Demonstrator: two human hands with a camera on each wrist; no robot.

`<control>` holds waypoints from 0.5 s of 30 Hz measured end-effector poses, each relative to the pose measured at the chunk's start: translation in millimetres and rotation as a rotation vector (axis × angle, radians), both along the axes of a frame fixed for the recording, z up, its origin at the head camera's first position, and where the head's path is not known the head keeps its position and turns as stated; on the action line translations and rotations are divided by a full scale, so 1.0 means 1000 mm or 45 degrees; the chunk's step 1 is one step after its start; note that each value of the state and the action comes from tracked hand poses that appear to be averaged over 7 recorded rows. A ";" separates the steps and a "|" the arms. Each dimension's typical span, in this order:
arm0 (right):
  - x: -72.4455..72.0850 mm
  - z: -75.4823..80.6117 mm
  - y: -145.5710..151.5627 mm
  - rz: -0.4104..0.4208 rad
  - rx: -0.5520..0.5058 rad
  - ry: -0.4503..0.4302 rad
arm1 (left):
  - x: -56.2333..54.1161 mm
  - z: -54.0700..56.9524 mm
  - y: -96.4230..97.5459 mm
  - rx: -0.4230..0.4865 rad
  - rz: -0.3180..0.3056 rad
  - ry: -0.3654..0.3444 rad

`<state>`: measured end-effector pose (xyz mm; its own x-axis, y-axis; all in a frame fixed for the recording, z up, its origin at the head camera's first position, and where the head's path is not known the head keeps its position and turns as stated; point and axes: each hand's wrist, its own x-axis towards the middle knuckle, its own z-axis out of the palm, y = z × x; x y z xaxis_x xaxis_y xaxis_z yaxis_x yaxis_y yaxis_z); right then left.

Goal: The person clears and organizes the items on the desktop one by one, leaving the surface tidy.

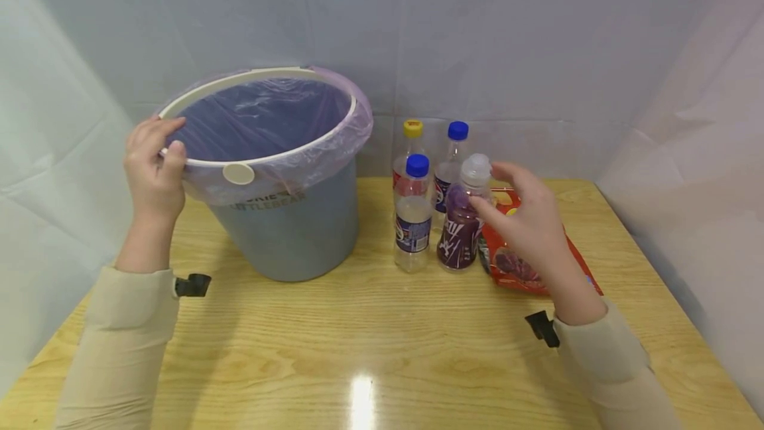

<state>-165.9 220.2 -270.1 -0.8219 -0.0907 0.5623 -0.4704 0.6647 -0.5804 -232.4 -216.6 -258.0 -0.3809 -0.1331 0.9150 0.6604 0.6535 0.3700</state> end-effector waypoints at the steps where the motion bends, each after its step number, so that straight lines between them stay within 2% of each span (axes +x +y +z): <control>1: 0.000 -0.002 0.002 -0.010 0.009 -0.010 | 0.000 0.000 0.000 0.000 -0.001 0.001; 8: -0.003 -0.013 0.010 -0.089 0.061 -0.091 | 0.000 0.000 0.000 -0.001 0.000 0.009; 15: -0.010 -0.027 0.017 -0.086 0.033 -0.144 | 0.000 0.000 0.000 -0.005 0.009 0.000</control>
